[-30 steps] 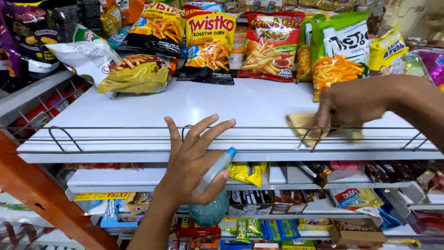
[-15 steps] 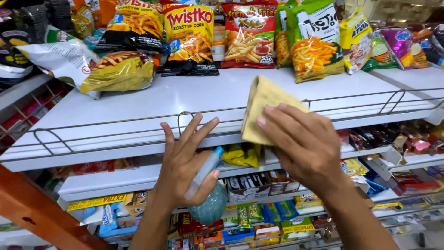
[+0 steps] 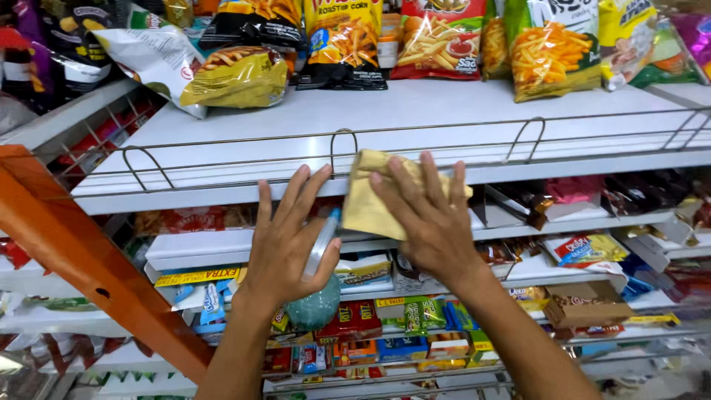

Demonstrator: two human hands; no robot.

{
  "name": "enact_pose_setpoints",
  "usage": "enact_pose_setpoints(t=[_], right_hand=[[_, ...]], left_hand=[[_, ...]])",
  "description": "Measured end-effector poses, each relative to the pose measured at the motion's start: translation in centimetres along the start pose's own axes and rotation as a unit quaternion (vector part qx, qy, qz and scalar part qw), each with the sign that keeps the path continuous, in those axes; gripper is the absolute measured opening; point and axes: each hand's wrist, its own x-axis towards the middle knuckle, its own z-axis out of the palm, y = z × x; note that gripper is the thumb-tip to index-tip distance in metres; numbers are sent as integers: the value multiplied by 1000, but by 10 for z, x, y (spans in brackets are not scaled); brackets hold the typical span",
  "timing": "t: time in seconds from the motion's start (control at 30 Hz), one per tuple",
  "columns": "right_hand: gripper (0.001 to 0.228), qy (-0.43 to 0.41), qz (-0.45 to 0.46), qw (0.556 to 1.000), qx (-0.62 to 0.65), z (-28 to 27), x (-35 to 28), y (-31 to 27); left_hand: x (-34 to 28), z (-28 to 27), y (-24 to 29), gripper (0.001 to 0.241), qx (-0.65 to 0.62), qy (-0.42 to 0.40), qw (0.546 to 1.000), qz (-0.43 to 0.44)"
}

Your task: The person sprays a cleaning solution and wipes down store shelves filled with snack bags and boxes with a cloth.

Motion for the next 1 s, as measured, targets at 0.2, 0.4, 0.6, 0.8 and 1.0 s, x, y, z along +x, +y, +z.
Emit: enact_pose_setpoints(t=[0.2,0.4,0.6,0.8,1.0], right_hand=[[81,36,161,986,-15,-44,-53,77],[71,126,302,941,86,-69,-78,63],[51,172,363,869,288,-64,-110,-22],[64,120,189,951,214,-5,-108,-93],[86,-30,68,981,178,79,-43,-155]], left_hand=[[1,5,9,23,-49,29,998,3],[-19,9,12,25,-98,38,994,-5],[-85,22,12,23,-183,48,978,-86],[-151,10,-23,23,-137,60,969,-195],[-195,-22,-59,33,-207,120,930,-279]])
